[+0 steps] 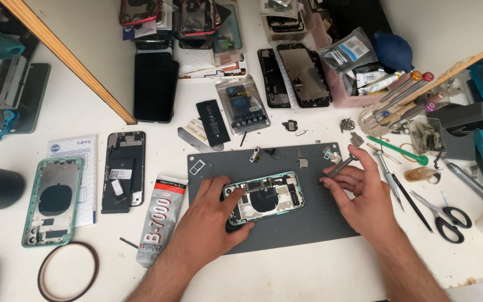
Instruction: Assembling and connecting internal components of a smartphone, including the motherboard and flex cables.
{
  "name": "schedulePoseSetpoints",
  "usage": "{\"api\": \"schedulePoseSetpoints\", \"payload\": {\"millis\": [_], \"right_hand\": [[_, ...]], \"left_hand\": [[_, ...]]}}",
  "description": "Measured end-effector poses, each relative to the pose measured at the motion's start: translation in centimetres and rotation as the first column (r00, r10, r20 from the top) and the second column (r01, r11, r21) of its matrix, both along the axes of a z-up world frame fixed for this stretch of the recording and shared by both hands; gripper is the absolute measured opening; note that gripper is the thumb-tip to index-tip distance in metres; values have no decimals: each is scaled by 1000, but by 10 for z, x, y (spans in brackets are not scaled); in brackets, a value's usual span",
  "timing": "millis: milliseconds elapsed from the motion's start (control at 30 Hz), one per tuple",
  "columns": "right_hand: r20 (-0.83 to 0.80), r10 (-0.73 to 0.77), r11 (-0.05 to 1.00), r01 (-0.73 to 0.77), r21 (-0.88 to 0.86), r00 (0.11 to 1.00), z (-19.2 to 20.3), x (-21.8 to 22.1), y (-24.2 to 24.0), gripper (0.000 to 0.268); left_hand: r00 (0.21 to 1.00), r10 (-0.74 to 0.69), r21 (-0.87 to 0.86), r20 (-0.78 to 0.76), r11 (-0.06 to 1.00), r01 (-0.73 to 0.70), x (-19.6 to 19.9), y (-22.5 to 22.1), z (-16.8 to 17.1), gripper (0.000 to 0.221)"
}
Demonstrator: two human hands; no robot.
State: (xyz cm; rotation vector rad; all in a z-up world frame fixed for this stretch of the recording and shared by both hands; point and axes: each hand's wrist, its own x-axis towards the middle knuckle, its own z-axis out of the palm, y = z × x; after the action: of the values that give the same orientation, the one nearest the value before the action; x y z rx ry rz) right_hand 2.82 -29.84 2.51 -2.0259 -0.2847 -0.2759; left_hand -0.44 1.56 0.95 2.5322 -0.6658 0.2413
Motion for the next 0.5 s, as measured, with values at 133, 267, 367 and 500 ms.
{"api": "schedulePoseSetpoints", "payload": {"millis": [133,267,367,500], "right_hand": [[-7,8,1000,-8,-30,1000,1,0,0,72],[-40,-11,999,12,38,999,1,-1,-1,71],[-72,-18,993,27,117,997,2,1,-1,69],[-104,-28,987,44,156,994,1,3,1,70]], "left_hand": [[1000,0,-8,0,1000,0,0,0,1,62],[1000,5,8,-26,1000,-5,-1,0,1,63],[999,7,3,-37,1000,-7,0,0,1,63],[999,18,9,-38,1000,-18,-1,0,1,63]]}}
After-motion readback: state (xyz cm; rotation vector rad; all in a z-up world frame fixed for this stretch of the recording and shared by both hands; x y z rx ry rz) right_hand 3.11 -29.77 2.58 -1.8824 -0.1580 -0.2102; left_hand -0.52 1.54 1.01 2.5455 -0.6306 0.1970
